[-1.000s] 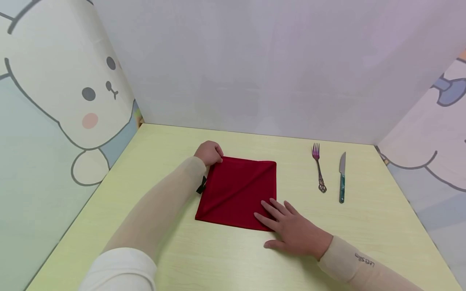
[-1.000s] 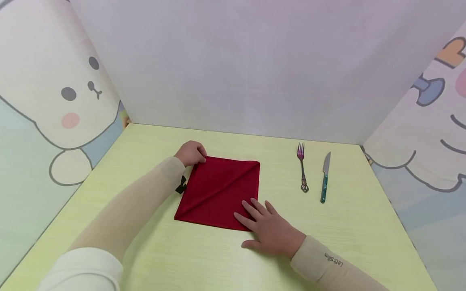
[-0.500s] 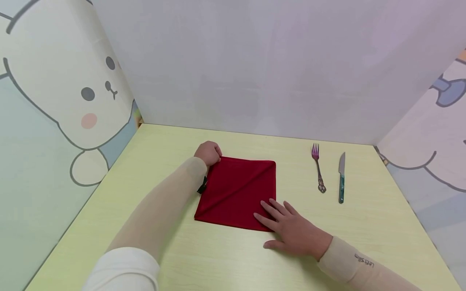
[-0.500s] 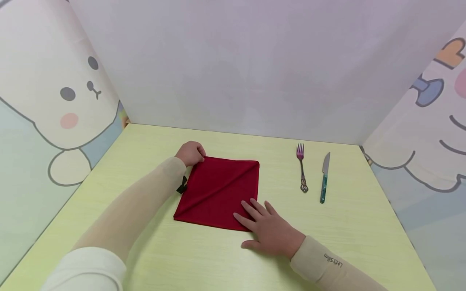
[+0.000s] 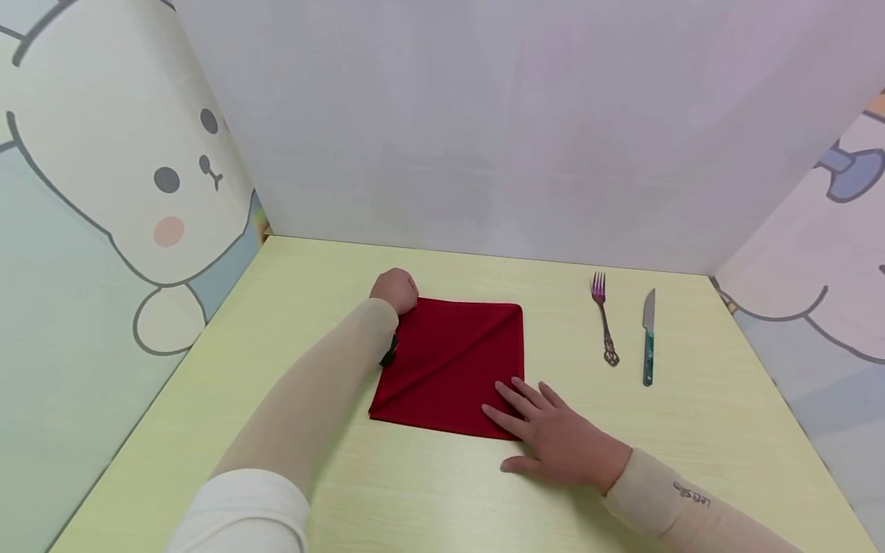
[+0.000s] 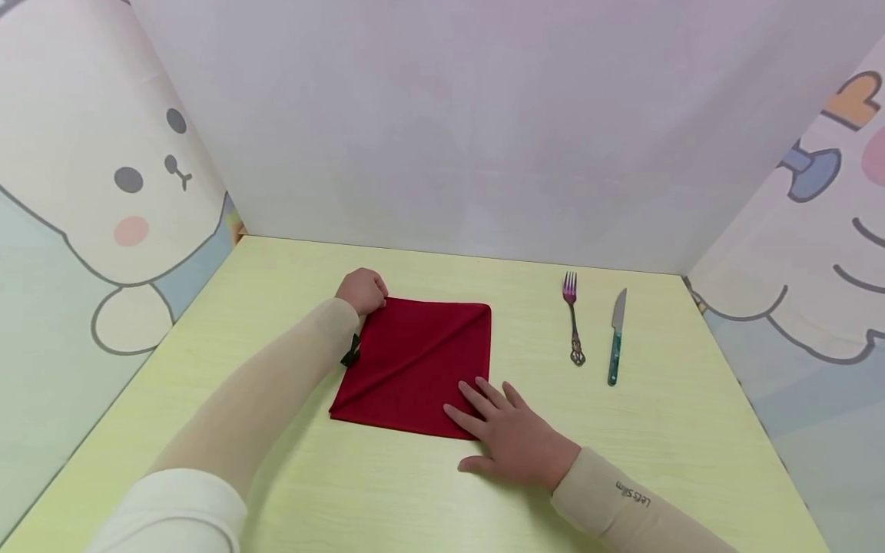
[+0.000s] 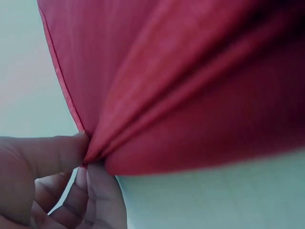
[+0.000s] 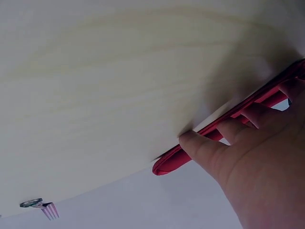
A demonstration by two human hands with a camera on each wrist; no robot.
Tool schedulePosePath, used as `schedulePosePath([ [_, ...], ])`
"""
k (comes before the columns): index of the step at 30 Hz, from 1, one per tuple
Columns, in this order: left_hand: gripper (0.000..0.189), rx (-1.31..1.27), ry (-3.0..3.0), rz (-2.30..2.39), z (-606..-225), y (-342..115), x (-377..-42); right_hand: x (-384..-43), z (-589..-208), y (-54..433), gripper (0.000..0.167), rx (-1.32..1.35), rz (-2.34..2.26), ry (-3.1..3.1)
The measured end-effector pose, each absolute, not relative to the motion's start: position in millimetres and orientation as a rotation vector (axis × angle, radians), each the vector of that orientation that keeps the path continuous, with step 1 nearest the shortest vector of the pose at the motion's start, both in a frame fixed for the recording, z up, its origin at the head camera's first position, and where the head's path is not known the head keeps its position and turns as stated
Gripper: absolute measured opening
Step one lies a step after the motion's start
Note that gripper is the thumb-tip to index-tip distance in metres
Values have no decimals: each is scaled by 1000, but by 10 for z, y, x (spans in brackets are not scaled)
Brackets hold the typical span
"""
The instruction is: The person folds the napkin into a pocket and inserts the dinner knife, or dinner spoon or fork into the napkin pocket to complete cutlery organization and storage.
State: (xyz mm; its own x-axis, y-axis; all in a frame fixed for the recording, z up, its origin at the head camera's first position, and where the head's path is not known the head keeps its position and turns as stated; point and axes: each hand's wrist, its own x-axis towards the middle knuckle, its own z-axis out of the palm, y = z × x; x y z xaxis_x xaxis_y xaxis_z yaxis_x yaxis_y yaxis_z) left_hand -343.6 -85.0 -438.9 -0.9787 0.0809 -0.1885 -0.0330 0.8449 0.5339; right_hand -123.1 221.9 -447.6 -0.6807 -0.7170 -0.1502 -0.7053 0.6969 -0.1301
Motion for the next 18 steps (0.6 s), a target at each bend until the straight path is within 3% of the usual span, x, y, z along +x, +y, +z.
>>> schedulePosePath([
  [5,39,32,2824,742,-4341,-825,-3422,-1226,-4475,2217,76,-1149,-91,2714],
  [18,28,-10,2811,554,-4307,-784,-3422,-1229,-4460,2218,76,-1183,-103,2717],
])
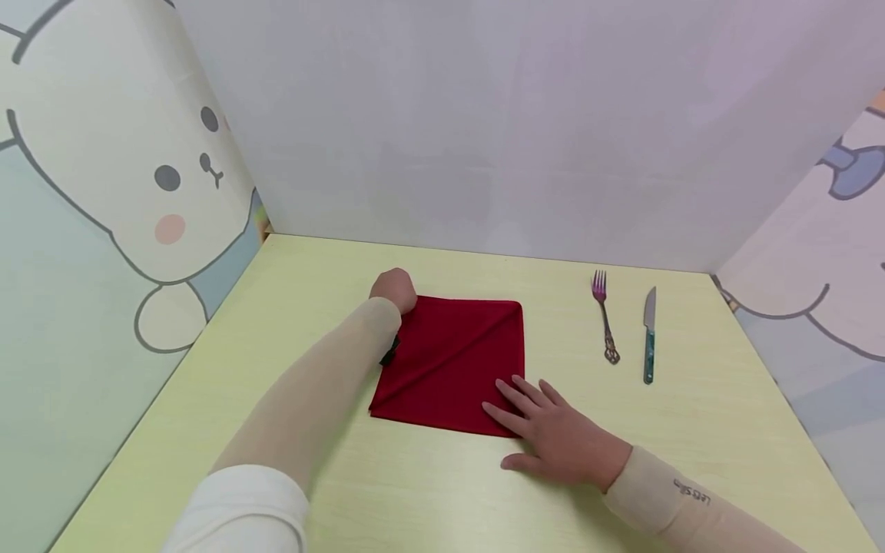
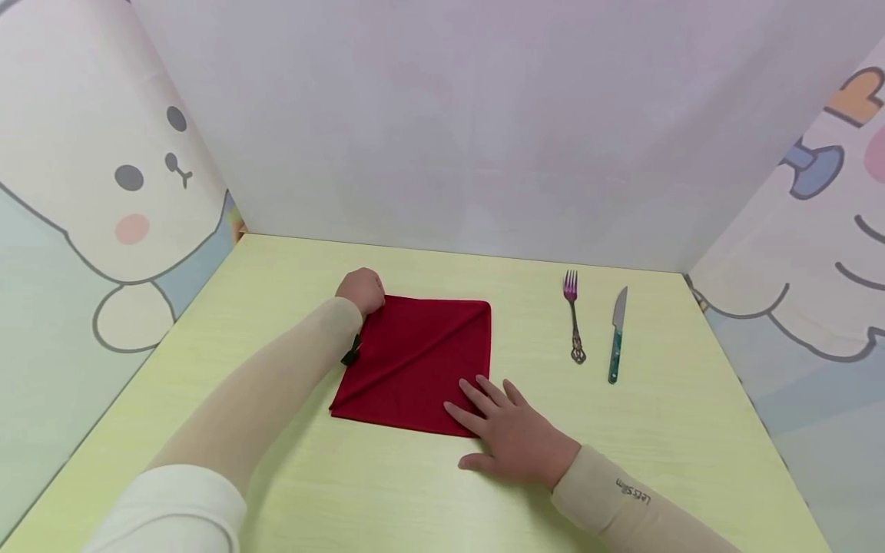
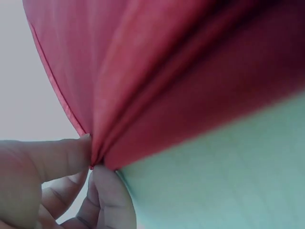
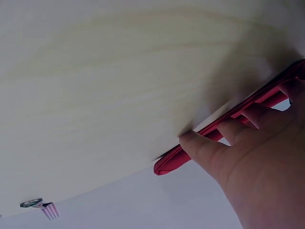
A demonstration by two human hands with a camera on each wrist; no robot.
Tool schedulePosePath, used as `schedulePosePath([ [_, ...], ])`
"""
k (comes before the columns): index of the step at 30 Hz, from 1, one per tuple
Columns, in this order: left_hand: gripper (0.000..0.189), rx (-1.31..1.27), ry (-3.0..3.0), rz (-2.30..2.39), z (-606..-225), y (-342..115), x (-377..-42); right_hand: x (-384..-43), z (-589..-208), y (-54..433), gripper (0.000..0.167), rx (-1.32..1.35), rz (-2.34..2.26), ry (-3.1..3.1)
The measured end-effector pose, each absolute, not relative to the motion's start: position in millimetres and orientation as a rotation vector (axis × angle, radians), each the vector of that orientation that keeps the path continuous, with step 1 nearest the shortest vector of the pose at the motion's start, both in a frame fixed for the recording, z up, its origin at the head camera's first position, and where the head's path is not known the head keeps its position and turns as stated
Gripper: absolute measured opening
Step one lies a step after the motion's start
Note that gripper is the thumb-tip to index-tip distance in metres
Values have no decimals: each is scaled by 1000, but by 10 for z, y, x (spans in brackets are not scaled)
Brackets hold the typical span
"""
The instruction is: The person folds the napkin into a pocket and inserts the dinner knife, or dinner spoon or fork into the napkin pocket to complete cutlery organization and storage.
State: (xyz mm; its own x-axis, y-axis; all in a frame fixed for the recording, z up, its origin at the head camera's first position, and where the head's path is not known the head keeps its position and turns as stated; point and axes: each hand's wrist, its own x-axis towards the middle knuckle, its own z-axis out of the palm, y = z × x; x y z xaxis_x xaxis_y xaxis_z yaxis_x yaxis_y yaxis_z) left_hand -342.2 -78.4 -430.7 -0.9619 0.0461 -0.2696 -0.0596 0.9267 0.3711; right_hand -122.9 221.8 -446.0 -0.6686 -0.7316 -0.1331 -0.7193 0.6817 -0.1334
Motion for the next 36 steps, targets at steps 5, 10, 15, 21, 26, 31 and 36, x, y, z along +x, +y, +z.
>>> schedulePosePath([
  [5,28,53,2840,543,-4297,-796,-3383,-1224,-4443,2206,74,-1201,-109,2722],
  [10,18,167,2867,576,-4098,-865,-3194,-1244,-4420,2218,78,-1156,-119,2714],
  [15,31,309,2861,523,-3861,-1015,-2820,-1351,-4370,2228,84,-1115,-171,2750],
  [21,37,696,2801,394,-3886,-1215,-2320,-1583,-4309,2194,86,-1114,-143,2821],
  [26,45,923,2748,257,-4057,-1321,-1861,-1777,-4293,2021,85,-1094,-93,2860],
  [31,56,953,2790,230,-4191,-1381,-1422,-1915,-4323,1814,83,-1012,-49,2828],
  [36,63,1009,2802,173,-4234,-1413,-1138,-1987,-4345,1683,81,-965,9,2786],
])
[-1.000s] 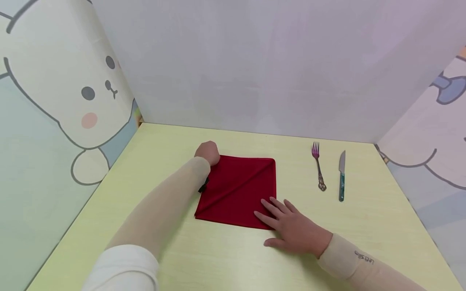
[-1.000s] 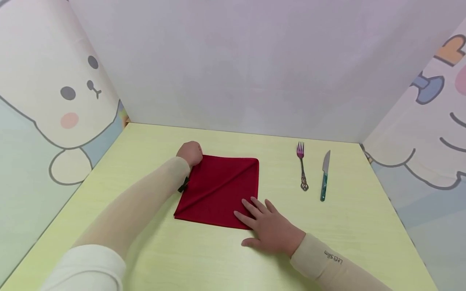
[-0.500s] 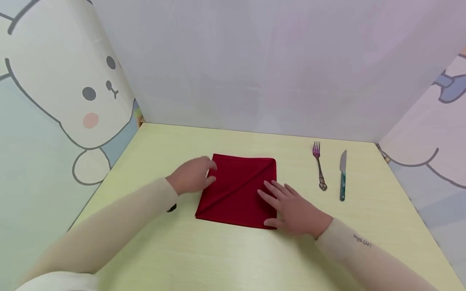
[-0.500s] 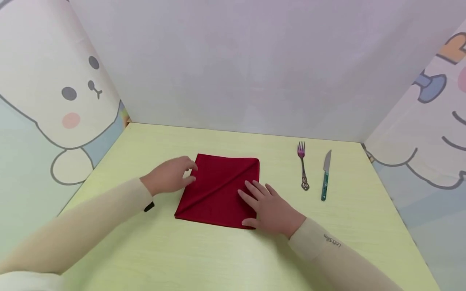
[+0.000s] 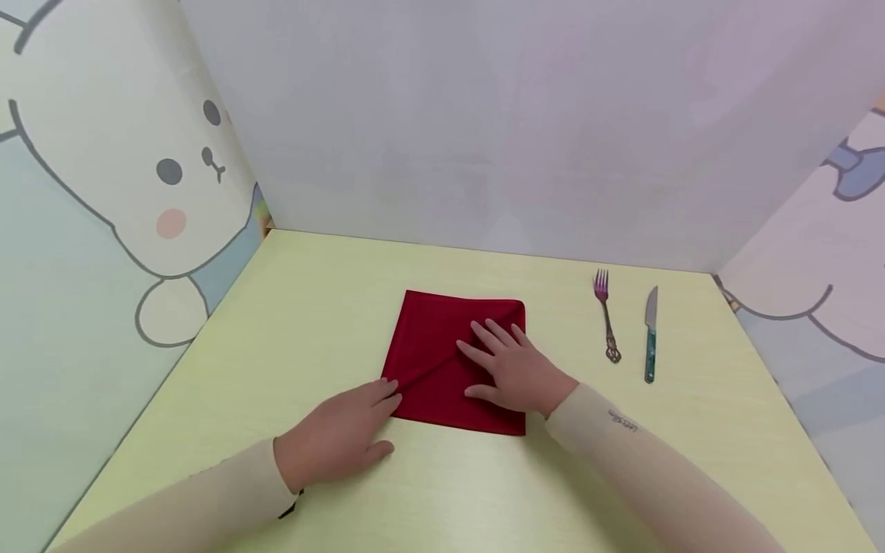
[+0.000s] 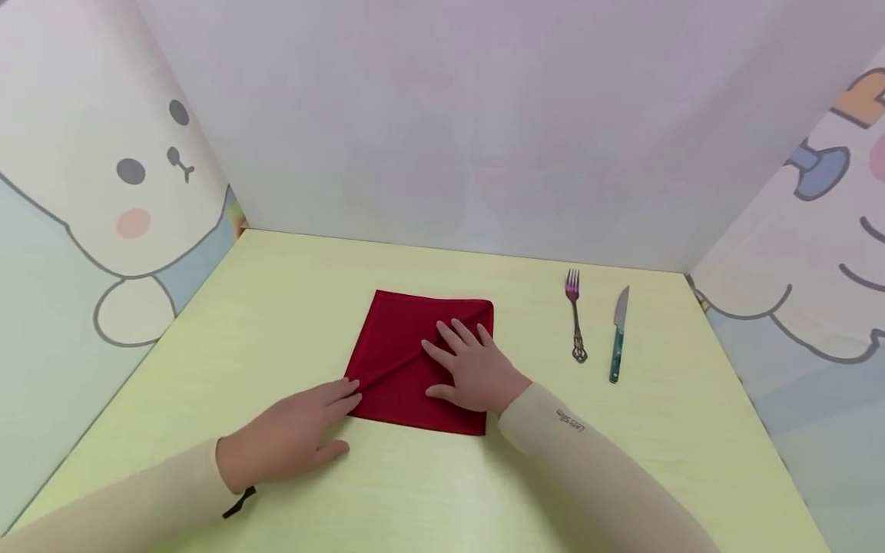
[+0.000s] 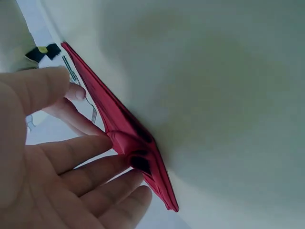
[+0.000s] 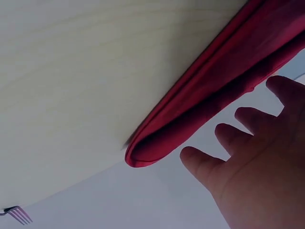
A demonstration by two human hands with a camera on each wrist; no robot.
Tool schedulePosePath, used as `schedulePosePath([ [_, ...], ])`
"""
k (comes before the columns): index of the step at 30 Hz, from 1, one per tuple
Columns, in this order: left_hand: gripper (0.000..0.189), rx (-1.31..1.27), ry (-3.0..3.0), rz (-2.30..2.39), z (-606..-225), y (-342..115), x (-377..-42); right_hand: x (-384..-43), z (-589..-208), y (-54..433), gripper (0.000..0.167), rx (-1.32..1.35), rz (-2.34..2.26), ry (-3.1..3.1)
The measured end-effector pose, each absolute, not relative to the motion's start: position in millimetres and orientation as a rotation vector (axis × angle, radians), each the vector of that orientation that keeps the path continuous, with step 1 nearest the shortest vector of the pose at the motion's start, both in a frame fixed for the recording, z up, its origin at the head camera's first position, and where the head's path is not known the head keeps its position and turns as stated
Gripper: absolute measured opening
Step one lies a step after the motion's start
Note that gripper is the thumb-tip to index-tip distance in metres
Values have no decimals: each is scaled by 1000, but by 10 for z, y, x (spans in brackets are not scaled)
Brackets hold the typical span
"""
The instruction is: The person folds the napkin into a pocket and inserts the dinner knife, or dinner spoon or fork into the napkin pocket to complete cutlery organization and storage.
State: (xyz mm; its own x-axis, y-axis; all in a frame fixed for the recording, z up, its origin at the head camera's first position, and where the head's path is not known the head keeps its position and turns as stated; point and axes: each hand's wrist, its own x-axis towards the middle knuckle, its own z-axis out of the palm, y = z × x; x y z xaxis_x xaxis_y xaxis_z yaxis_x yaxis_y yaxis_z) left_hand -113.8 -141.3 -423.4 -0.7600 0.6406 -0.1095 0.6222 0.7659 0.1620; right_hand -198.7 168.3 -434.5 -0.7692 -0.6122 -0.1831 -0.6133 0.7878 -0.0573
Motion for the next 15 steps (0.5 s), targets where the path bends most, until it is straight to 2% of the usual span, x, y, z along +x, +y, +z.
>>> schedulePosePath([
  [7,67,932,2771,251,-4247,-1397,-971,-2014,-4389,1615,82,-945,29,2720],
  [15,66,848,2813,267,-4283,-1425,-958,-2032,-4403,1582,84,-920,10,2704],
])
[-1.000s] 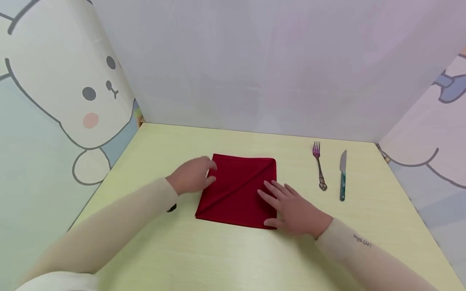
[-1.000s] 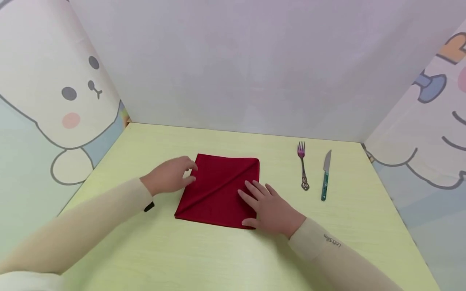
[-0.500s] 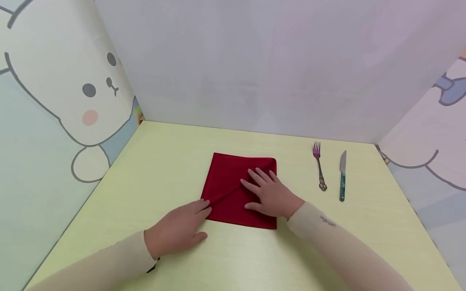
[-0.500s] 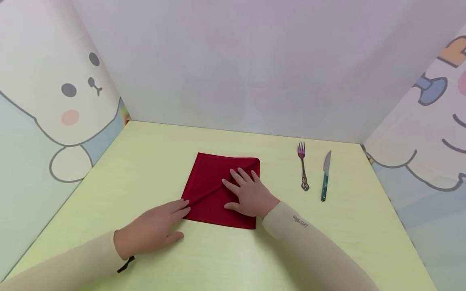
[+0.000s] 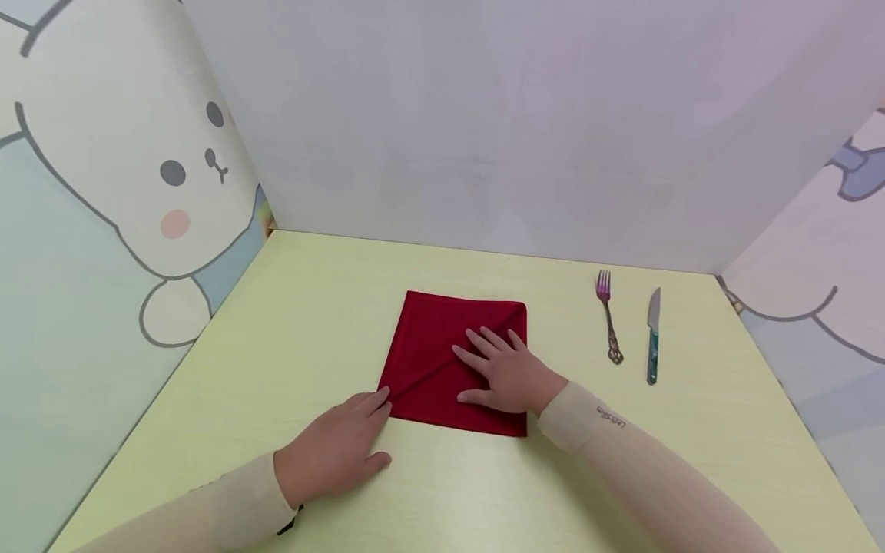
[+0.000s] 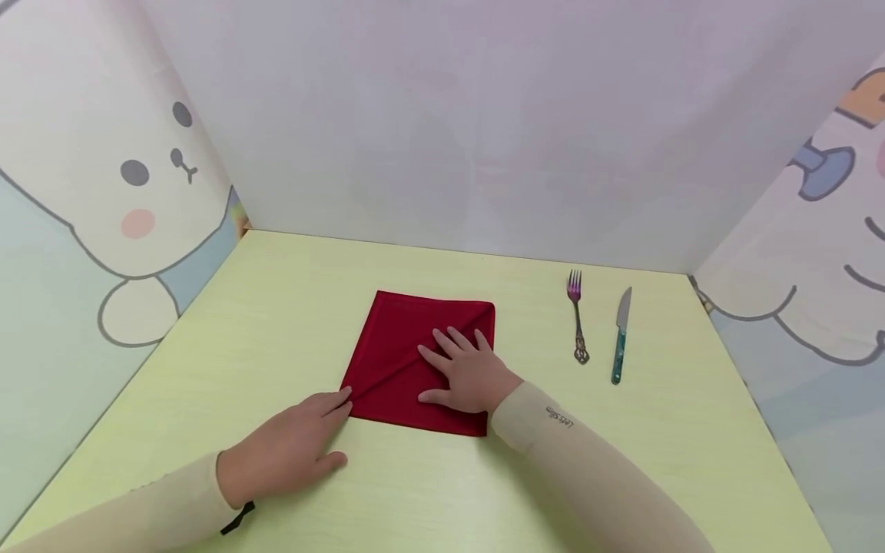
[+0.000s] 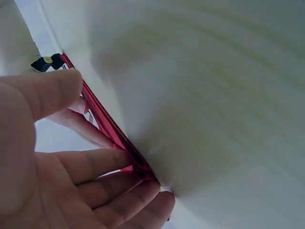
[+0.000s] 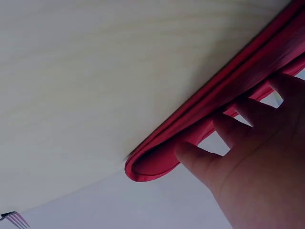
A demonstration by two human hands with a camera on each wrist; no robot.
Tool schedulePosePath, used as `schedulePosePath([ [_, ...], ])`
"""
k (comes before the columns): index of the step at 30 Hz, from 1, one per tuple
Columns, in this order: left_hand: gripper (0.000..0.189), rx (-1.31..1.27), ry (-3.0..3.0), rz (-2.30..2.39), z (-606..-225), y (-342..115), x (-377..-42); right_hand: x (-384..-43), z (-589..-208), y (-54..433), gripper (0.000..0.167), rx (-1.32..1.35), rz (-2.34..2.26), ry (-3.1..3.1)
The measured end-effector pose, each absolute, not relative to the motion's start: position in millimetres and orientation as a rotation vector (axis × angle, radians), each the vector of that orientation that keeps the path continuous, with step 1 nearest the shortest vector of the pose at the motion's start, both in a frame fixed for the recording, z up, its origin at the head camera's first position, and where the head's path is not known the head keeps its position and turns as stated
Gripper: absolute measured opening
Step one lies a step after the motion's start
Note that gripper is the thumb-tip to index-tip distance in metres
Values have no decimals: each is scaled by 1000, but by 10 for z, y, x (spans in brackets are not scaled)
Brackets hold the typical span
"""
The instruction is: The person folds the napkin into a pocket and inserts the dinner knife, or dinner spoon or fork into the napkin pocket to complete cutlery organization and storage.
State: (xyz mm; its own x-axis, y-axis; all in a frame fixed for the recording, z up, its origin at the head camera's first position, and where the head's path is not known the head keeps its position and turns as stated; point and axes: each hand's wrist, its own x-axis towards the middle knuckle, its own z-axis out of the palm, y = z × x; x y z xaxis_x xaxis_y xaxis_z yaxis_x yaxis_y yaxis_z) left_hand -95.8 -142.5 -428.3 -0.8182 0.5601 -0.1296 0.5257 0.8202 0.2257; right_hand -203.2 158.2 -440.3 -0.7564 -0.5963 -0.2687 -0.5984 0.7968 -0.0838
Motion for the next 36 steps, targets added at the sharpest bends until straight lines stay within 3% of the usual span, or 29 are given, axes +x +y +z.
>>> schedulePosePath([
  [10,72,932,2860,158,-4335,-1425,-964,-2024,-4405,1538,84,-909,38,2703],
  [25,74,962,2863,58,-4293,-1380,-955,-1731,-4411,1083,87,-1318,276,2662],
  [36,79,959,2882,61,-4319,-1376,-1019,-1711,-4411,1010,87,-1359,343,2605],
])
